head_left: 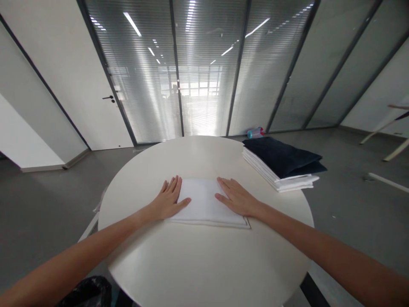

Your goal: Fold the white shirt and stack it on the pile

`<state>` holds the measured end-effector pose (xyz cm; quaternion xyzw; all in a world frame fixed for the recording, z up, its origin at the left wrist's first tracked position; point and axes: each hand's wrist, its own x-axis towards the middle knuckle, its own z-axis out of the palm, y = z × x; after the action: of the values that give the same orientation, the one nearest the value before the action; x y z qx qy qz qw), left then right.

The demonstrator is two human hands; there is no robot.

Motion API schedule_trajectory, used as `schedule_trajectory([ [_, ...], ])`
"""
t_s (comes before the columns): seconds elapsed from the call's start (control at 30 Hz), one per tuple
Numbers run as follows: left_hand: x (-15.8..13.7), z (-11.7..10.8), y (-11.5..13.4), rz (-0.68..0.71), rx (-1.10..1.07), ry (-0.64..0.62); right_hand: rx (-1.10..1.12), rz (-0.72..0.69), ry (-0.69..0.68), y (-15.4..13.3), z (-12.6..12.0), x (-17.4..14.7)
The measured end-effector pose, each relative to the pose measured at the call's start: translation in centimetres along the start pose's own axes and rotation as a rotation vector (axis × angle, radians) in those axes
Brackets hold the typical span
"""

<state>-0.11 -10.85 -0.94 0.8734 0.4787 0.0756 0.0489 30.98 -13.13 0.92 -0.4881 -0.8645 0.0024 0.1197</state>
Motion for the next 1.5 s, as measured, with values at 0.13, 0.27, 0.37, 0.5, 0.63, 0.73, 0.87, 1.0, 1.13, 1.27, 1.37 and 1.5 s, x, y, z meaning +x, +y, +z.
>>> schedule_trajectory([
  [0.13, -0.5, -1.5, 0.2, 0.022, -0.015, 0.074, 0.036, 0.084, 0.075, 1.1, -1.2, -0.1],
  [0.27, -2.2, -4.1, 2.2, 0.396, 0.050, 0.223, 0.019, 0.226, -0.005, 3.0, -2.5, 0.0],
  [0.37, -3.2, -4.7, 4.2, 0.623, 0.152, 0.234, 0.116, 0.261, -0.043, 3.9, -2.8, 0.3],
  [0.5, -3.4, -4.1, 4.8, 0.792, 0.274, 0.296, 0.403, 0.311, -0.020, 3.8, -2.6, 0.3],
  [0.63, -2.4, -5.6, 4.2, 0.947, 0.297, 0.422, 0.662, 0.399, 0.104, 3.1, -4.1, -0.7],
  [0.73, 0.0, -8.5, 5.1, 0.936, 0.341, 0.618, 0.742, 0.470, 0.333, 3.3, -7.7, -2.0],
  [0.87, 6.7, -12.4, 8.7, 0.760, 0.376, 0.779, 0.772, 0.537, 0.561, 6.0, -14.4, -4.5],
  [1.0, 15.8, -13.9, 13.9, 0.569, 0.337, 0.812, 0.587, 0.608, 0.772, 11.0, -18.9, -6.7],
  [1.13, 23.1, -12.4, 18.4, 0.481, 0.259, 0.750, 0.406, 0.693, 0.897, 15.9, -19.4, -7.3],
  [1.27, 26.3, -9.5, 20.4, 0.400, 0.147, 0.674, 0.389, 0.800, 0.838, 18.7, -17.5, -7.2],
  [1.37, 26.9, -7.1, 20.5, 0.400, 0.101, 0.584, 0.376, 0.884, 0.710, 19.8, -15.7, -7.6],
  [1.5, 26.5, -5.0, 20.1, 0.456, 0.043, 0.487, 0.254, 0.977, 0.482, 19.9, -14.4, -8.3],
])
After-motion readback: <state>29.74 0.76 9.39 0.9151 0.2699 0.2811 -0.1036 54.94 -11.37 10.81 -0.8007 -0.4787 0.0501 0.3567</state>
